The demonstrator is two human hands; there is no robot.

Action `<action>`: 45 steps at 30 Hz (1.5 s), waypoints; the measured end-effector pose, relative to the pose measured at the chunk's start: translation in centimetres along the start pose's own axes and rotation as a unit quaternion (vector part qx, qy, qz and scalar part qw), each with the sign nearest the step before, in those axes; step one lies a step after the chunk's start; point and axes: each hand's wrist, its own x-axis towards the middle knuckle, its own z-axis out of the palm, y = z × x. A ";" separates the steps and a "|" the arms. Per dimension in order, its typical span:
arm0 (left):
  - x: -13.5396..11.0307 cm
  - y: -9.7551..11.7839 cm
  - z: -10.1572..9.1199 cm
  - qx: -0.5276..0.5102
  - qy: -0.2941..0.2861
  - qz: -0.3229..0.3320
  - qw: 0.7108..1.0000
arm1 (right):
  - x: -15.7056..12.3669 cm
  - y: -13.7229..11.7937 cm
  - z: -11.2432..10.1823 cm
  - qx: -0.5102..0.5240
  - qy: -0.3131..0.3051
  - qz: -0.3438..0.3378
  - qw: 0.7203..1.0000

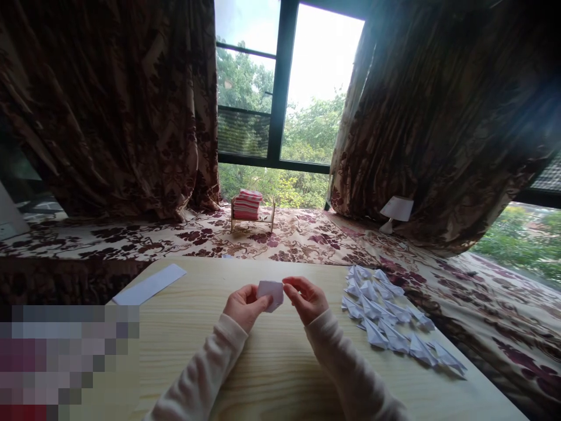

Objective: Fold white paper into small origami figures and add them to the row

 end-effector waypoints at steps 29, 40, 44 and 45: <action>0.3 0.1 -0.6 0.021 -0.031 -0.062 0.997 | -0.7 -3.9 -1.0 -0.340 -0.072 -0.399 0.849; -0.5 0.8 -0.4 0.102 -0.041 0.068 0.992 | -0.9 -3.0 -0.5 -0.228 -0.046 -0.313 0.921; -1.0 1.5 -0.3 0.154 -0.040 0.146 0.976 | -0.7 -2.5 -0.4 -0.222 -0.038 -0.300 0.927; -1.1 1.6 -0.2 0.163 -0.039 0.160 0.973 | -0.7 -2.4 -0.4 -0.222 -0.044 -0.298 0.927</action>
